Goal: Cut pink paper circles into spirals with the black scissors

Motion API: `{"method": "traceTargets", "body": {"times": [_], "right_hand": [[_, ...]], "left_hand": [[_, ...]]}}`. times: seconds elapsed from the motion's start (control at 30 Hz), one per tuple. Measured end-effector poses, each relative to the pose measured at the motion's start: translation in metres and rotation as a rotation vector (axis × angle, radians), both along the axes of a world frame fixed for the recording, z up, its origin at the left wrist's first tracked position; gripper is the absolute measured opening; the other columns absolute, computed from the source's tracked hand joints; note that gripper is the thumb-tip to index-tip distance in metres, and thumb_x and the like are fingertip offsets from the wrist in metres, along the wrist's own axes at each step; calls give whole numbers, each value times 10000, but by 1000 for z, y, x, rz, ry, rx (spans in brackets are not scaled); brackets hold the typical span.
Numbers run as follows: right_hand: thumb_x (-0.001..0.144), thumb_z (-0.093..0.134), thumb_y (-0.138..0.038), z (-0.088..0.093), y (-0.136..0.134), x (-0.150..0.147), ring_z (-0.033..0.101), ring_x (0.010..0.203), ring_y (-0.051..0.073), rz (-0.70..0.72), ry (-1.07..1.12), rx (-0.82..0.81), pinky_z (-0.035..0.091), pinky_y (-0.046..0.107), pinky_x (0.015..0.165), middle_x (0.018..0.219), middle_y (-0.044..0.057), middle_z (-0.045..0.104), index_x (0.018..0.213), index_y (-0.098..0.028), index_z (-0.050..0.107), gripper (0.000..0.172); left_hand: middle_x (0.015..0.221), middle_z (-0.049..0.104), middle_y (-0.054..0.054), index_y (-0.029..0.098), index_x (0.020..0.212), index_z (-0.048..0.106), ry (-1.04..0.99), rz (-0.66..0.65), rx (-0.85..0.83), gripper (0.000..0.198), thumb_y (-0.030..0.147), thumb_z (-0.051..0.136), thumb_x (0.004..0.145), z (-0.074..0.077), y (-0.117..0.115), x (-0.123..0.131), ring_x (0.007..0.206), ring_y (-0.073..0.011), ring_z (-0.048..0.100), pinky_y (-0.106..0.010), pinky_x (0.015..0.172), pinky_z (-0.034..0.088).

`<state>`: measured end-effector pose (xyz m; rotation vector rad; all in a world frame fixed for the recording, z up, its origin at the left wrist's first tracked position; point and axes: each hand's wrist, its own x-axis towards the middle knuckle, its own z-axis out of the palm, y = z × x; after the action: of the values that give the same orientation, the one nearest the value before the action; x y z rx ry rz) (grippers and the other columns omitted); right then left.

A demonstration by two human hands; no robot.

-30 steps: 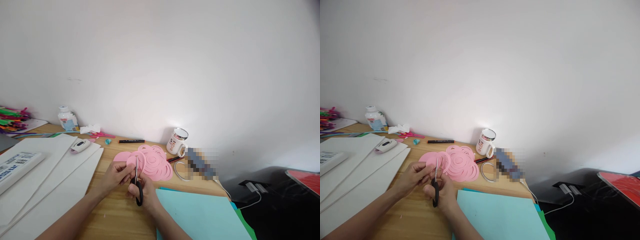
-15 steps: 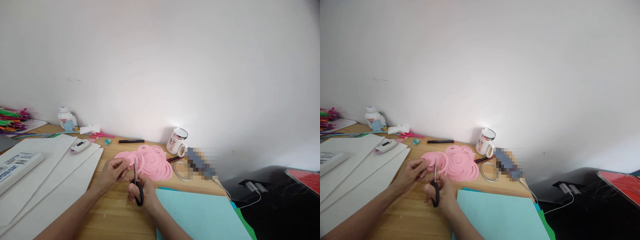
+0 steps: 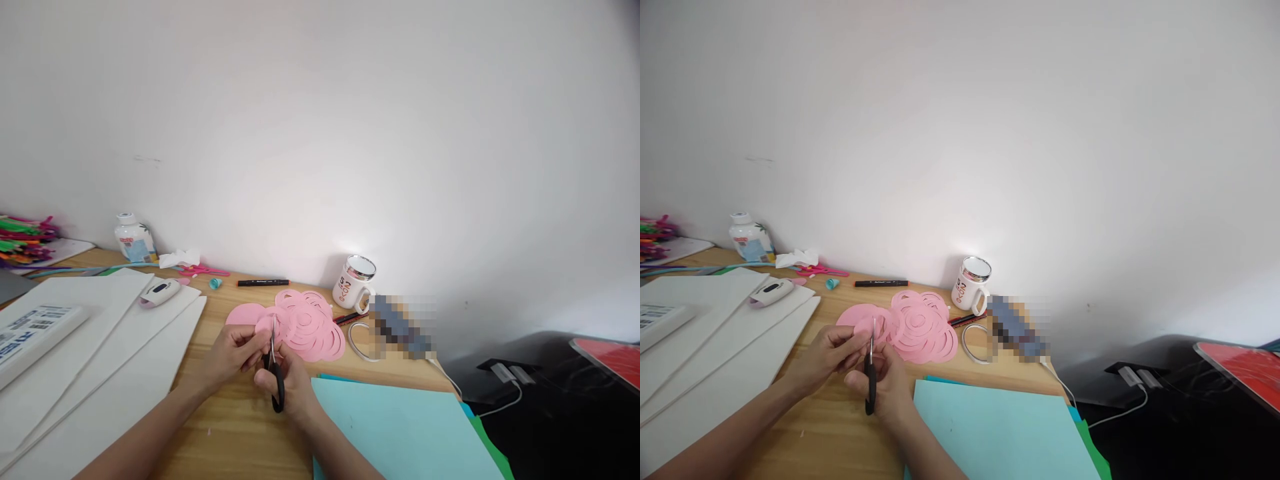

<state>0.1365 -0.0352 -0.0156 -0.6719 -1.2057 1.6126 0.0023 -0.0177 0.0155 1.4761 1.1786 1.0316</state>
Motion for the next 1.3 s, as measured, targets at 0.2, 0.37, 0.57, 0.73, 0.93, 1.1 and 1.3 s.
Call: {"method": "traceTargets", "body": {"times": [0.2, 0.37, 0.57, 0.73, 0.93, 1.1, 1.3], "right_hand": [[571, 777, -545, -5, 1, 1, 411, 529, 108, 1, -23, 6, 321, 218, 500, 651, -20, 555, 800, -202, 517, 488], [588, 764, -506, -9, 1, 1, 423, 435, 93, 10, -72, -41, 353, 219, 456, 590, -43, 550, 799, -212, 517, 438], [609, 754, -398, -8, -1, 0, 411, 363, 79, 8, -49, -94, 414, 223, 437, 460, -107, 462, 783, -220, 504, 353], [598, 750, -372, -10, -1, -1, 385, 318, 64, 14, -41, -126, 439, 221, 415, 400, -128, 443, 758, -214, 500, 336], [601, 717, -360, -13, -1, -3, 401, 307, 67, 13, -54, -162, 453, 223, 407, 375, -119, 475, 764, -199, 495, 319], [600, 737, -386, -15, -2, -4, 382, 309, 70, 9, -41, -168, 469, 248, 437, 369, -136, 429, 769, -208, 490, 348], [581, 772, -501, -9, -1, 0, 449, 453, 106, 13, -66, -80, 372, 224, 463, 539, -64, 498, 811, -212, 509, 454]], "left_hand": [[383, 388, 77, 159, 522, 551, -22, -18, -9, 417, 495, 577, 767, -2, 1, -1, 381, -60, 315, -185, 389, 260], [377, 380, 75, 158, 530, 578, -39, -16, -9, 436, 519, 560, 772, 1, 1, -2, 373, -61, 301, -192, 380, 251], [373, 387, 64, 174, 440, 466, -89, 13, 11, 472, 494, 588, 764, 0, 2, -3, 384, -63, 304, -204, 396, 251], [368, 381, 64, 186, 431, 404, -105, 62, 31, 474, 461, 583, 773, -5, 5, -6, 379, -64, 298, -210, 391, 237], [396, 407, 63, 184, 480, 458, -169, 205, 62, 419, 458, 568, 777, -3, 5, -6, 367, -64, 311, -208, 387, 259], [395, 378, 72, 191, 486, 431, -92, 208, 102, 437, 476, 538, 800, -2, 3, -4, 364, -65, 317, -204, 390, 290], [403, 353, 72, 194, 451, 379, 18, 125, 96, 478, 500, 551, 775, 4, -1, 1, 392, -71, 322, -195, 390, 285]]}}
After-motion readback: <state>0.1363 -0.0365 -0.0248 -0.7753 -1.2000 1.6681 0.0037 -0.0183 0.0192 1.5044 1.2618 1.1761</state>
